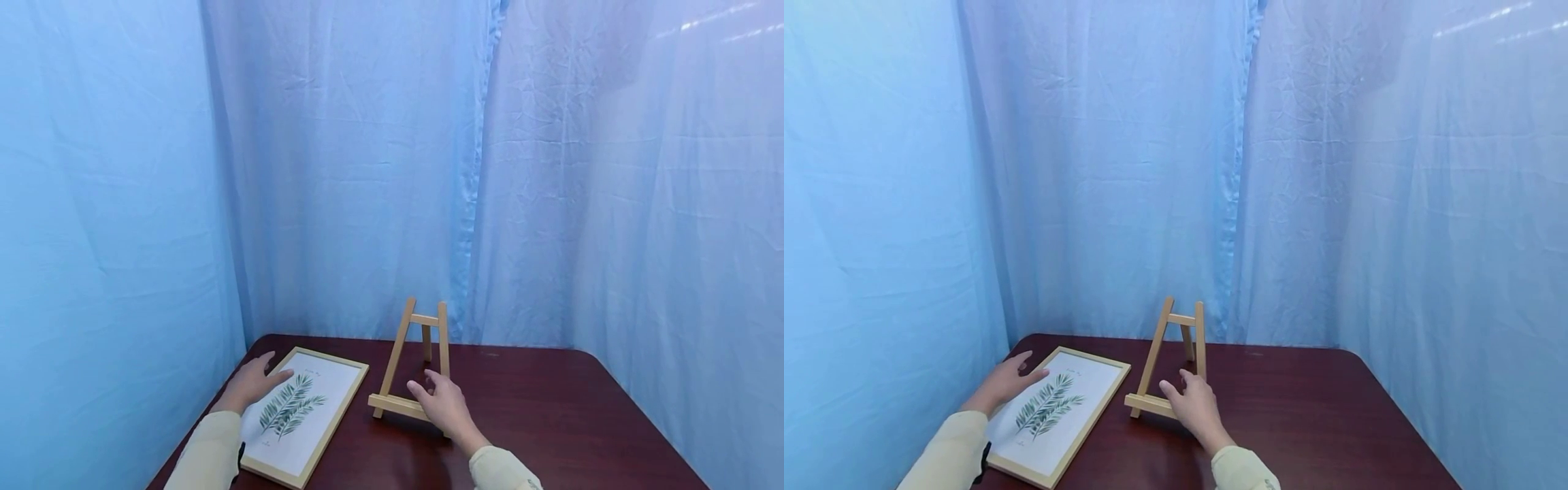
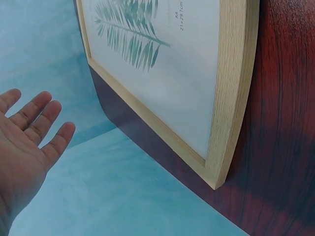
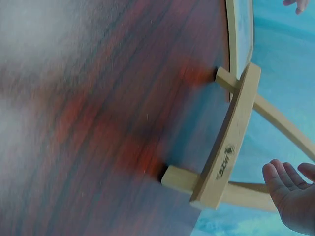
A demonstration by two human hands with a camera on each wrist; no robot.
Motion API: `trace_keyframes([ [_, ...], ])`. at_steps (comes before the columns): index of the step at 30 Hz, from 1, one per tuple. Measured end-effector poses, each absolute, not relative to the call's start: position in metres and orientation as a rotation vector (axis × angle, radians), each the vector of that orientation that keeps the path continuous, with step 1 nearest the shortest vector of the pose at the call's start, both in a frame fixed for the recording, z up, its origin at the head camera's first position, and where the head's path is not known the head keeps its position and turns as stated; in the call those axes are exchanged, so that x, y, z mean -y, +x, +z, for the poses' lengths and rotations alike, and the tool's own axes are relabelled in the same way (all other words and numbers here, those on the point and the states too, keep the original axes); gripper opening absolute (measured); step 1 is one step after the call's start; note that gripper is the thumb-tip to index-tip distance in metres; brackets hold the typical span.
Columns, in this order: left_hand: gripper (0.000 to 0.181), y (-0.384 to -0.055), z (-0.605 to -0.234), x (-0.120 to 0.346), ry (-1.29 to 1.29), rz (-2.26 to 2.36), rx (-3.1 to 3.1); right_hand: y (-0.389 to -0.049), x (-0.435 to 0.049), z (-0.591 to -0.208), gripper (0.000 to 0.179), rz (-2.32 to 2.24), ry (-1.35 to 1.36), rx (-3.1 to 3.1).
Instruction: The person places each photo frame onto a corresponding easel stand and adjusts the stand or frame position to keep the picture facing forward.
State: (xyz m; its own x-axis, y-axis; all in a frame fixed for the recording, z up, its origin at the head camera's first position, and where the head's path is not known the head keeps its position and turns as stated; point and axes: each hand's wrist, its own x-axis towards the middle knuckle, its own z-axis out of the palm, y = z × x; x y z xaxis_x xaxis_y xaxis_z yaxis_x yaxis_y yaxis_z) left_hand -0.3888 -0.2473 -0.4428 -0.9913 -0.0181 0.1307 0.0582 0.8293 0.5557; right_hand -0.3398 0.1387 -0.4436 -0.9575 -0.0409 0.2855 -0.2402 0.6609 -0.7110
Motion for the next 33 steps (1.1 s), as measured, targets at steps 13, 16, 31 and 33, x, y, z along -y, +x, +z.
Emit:
trace_keyframes([
  [13,0.1,-0.393,-0.451,0.263,0.006,-0.981,2.879,-0.335,-0.111,-0.451,0.067,1.348,0.257,2.608],
  [16,0.1,-0.392,-0.451,0.266,0.005,-0.992,2.878,-0.335,-0.102,-0.453,0.064,1.377,0.225,2.587],
  [31,0.089,-0.383,-0.451,0.28,-0.048,-0.989,2.865,-0.328,-0.072,-0.467,0.061,1.561,0.179,2.557],
  [33,0.087,-0.382,-0.452,0.283,-0.06,-0.984,2.86,-0.327,-0.067,-0.469,0.058,1.559,0.163,2.537],
])
